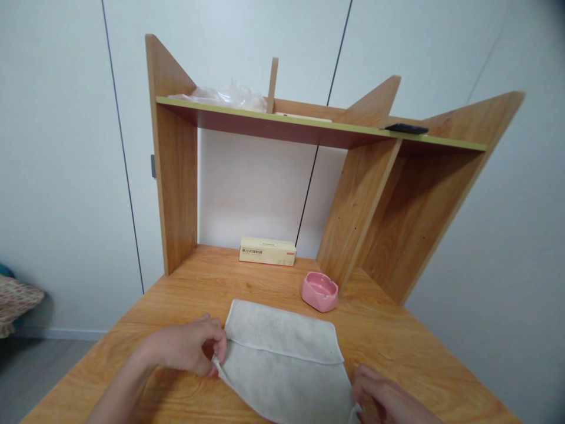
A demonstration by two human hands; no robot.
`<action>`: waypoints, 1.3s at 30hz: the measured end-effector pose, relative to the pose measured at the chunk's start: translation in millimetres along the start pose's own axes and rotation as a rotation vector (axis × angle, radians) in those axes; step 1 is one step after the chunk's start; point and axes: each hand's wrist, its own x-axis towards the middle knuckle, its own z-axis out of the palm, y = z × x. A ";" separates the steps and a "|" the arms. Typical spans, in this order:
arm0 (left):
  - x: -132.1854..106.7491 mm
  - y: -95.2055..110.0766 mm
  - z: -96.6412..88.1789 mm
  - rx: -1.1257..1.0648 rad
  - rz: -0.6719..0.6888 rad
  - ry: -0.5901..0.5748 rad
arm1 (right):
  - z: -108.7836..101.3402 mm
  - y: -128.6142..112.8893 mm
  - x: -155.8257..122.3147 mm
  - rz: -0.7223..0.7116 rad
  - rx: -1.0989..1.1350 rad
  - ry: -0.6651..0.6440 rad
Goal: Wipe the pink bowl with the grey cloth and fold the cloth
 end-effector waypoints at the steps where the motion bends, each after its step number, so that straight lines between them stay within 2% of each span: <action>1: -0.3 1.5 -2.7 -0.021 0.040 -0.001 | -5.1 1.5 0.5 -0.012 0.008 0.016; 4: 5.8 2.9 -9.8 -0.068 0.076 0.052 | -20.2 4.8 10.2 -0.043 0.016 0.110; 8: 29.5 -3.6 -14.6 0.077 -0.081 0.267 | -28.3 8.5 41.4 0.025 0.007 0.253; 10: 43.6 -7.1 -14.4 0.200 -0.176 0.379 | -25.4 11.4 59.2 0.117 -0.036 0.292; 13: 60.2 -8.2 -10.1 0.253 -0.233 0.452 | -16.2 17.8 79.8 0.277 -0.138 0.304; 17: 69.2 0.5 -1.1 0.291 -0.260 0.511 | -6.4 29.8 89.5 0.307 -0.066 0.303; 20: 72.8 13.2 4.8 0.285 -0.164 0.494 | -3.2 38.6 88.7 0.310 0.083 0.260; 23: 80.7 27.2 12.0 0.253 0.075 0.385 | -1.0 43.1 87.8 0.296 0.211 0.230; 26: 92.6 35.8 22.7 0.239 0.197 0.278 | 0.8 43.2 87.8 0.251 0.316 0.190; 29: 103.0 35.7 33.8 0.217 0.201 0.225 | 0.7 41.1 86.7 0.195 0.439 0.166; 33: 106.7 30.2 41.4 0.178 0.196 0.233 | -5.6 33.4 83.7 0.187 0.612 0.158; 36: 102.0 29.1 41.0 0.148 0.203 0.270 | -18.9 19.0 82.4 0.248 0.656 0.154; 39: 96.3 28.4 38.3 0.106 0.204 0.295 | -37.5 -4.3 84.6 0.221 0.648 0.161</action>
